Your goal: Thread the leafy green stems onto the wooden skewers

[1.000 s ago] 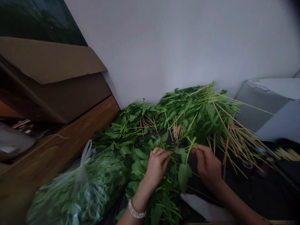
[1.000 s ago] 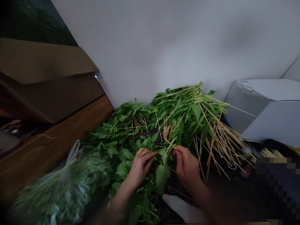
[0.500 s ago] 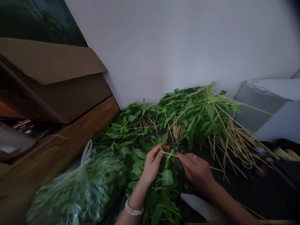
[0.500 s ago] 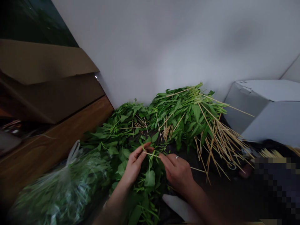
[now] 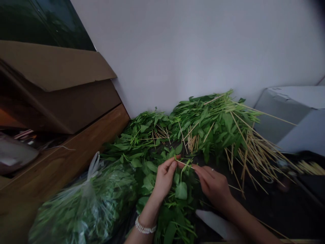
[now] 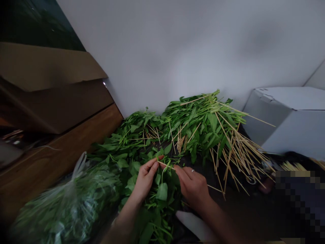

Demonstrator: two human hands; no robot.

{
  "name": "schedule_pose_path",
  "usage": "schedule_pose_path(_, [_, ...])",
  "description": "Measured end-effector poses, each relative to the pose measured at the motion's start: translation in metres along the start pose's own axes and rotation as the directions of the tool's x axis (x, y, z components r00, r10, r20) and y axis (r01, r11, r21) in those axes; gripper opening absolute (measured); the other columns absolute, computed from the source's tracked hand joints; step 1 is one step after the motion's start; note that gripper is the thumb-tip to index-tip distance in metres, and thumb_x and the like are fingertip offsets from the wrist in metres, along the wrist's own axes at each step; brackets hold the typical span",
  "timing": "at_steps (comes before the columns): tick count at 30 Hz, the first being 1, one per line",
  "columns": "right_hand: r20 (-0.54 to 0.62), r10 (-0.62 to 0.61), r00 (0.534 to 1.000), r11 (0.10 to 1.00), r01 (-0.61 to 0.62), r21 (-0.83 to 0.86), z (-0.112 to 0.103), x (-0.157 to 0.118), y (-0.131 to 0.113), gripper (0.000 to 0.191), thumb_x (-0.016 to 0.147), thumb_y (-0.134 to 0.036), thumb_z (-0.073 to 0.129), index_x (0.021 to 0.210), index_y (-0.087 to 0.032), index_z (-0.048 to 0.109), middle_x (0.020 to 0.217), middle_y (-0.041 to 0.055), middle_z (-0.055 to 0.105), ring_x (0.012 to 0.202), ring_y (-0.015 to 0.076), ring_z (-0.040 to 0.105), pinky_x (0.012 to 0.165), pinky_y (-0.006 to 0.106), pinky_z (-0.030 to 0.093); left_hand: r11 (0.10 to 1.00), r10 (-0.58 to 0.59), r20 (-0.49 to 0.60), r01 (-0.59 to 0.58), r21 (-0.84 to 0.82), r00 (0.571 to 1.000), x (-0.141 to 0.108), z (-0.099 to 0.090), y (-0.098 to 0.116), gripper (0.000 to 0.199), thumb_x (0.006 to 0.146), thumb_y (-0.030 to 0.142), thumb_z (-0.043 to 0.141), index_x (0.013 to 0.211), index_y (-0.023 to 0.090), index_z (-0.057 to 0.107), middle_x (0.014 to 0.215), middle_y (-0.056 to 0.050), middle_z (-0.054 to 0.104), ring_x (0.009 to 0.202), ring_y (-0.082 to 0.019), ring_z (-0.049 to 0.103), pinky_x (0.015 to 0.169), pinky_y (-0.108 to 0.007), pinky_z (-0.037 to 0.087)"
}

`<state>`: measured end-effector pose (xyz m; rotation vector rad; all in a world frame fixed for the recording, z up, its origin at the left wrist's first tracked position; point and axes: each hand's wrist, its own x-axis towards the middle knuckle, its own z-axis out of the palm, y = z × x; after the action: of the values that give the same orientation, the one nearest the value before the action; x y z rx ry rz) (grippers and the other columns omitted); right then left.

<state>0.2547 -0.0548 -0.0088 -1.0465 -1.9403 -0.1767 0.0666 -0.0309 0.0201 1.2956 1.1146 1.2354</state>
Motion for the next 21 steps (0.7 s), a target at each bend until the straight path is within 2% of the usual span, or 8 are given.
schedule_pose_path(3, [-0.057, -0.005, 0.998, 1.0, 0.007, 0.029, -0.0011, 0.0003, -0.0023, 0.028, 0.094, -0.014, 0.045, 0.117, -0.017, 0.062, 0.089, 0.0058, 0.071, 0.076, 0.0132, 0.066, 0.072, 0.023, 0.05, 0.997, 0.018, -0.045, -0.022, -0.08, 0.999, 0.0014, 0.0, -0.0022, 0.038, 0.081, 0.046, 0.065, 0.106, 0.017, 0.065, 0.082, -0.005, 0.075, 0.08, -0.02, 0.069, 0.08, -0.033, 0.052])
schedule_pose_path(7, [-0.05, -0.027, 0.998, 0.999, 0.028, 0.015, -0.0019, 0.0008, -0.0033, 0.026, 0.094, -0.014, 0.047, 0.115, -0.016, 0.062, 0.087, 0.0061, 0.071, 0.075, 0.0134, 0.066, 0.072, 0.024, 0.05, 0.986, -0.039, -0.064, 0.028, -0.167, 0.997, 0.0009, -0.0002, -0.0039, 0.032, 0.077, 0.046, 0.07, 0.091, 0.019, 0.062, 0.084, -0.006, 0.075, 0.078, -0.019, 0.07, 0.075, -0.03, 0.053])
schedule_pose_path(14, [-0.003, -0.064, 0.998, 0.995, 0.064, -0.072, -0.0008, -0.0013, -0.0012, 0.028, 0.096, -0.017, 0.044, 0.118, -0.014, 0.061, 0.082, 0.006, 0.069, 0.072, 0.013, 0.063, 0.068, 0.024, 0.046, 0.963, -0.097, -0.132, 0.06, -0.262, 0.987, 0.002, -0.0017, -0.0039, 0.035, 0.072, 0.043, 0.076, 0.094, 0.016, 0.067, 0.08, -0.007, 0.075, 0.078, -0.02, 0.071, 0.073, -0.031, 0.055])
schedule_pose_path(21, [-0.023, -0.069, 0.997, 0.995, 0.067, -0.079, -0.0008, -0.0011, -0.0008, 0.028, 0.095, -0.015, 0.045, 0.117, -0.013, 0.063, 0.081, 0.005, 0.068, 0.073, 0.0123, 0.063, 0.069, 0.024, 0.045, 0.967, -0.07, -0.151, 0.031, -0.251, 0.986, 0.0033, -0.0025, -0.0051, 0.03, 0.07, 0.039, 0.077, 0.089, 0.016, 0.071, 0.076, -0.004, 0.075, 0.078, -0.018, 0.07, 0.079, -0.031, 0.054])
